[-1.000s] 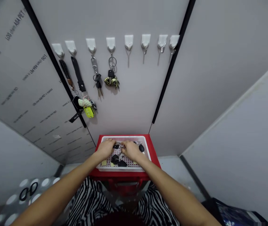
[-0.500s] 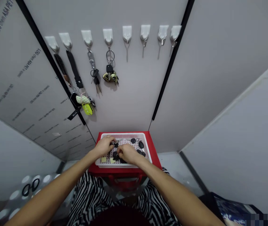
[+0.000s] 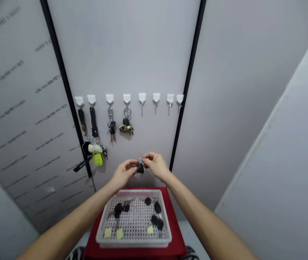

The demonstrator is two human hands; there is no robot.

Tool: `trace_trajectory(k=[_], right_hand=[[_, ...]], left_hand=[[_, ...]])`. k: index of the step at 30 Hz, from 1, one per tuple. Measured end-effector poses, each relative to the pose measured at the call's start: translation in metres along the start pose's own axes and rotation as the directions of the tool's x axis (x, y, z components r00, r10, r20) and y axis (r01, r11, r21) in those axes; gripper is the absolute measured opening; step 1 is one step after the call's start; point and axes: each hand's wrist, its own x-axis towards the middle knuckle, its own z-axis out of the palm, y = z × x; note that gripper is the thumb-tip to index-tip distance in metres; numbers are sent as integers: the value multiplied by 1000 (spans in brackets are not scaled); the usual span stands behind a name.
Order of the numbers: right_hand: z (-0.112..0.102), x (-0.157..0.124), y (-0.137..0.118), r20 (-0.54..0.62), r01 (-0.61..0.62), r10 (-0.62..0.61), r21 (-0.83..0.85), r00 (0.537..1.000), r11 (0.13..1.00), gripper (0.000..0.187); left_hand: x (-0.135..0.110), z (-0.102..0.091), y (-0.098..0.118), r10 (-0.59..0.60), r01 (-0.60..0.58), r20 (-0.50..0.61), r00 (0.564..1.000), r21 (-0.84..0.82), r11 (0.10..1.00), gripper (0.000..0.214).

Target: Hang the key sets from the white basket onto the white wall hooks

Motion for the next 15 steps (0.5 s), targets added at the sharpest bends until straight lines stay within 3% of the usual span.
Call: trace_trajectory(k=[2, 6, 8, 11, 15], right_hand=[[-10, 17, -28, -97, 94, -91, 26, 991, 995, 10], [-24, 48, -84, -269, 271, -240, 82, 933, 959, 8], [-28, 60, -105, -331, 312, -266, 94, 905, 945, 6], [-29, 75, -124, -406, 316, -256, 86, 877, 945, 4], [-26, 91, -133, -471, 296, -236, 56, 850, 954, 4]], left_hand=[[14, 2, 27, 164, -162, -87, 983, 35, 986, 22], [36, 1, 82, 449, -391, -188, 874, 278, 877, 25], [45, 0, 105, 495, -391, -201, 845, 398, 830, 26], [58, -3, 128, 442, -284, -236, 865, 496, 820, 27], [71, -7, 144, 384, -190, -280, 880, 533, 824, 29]])
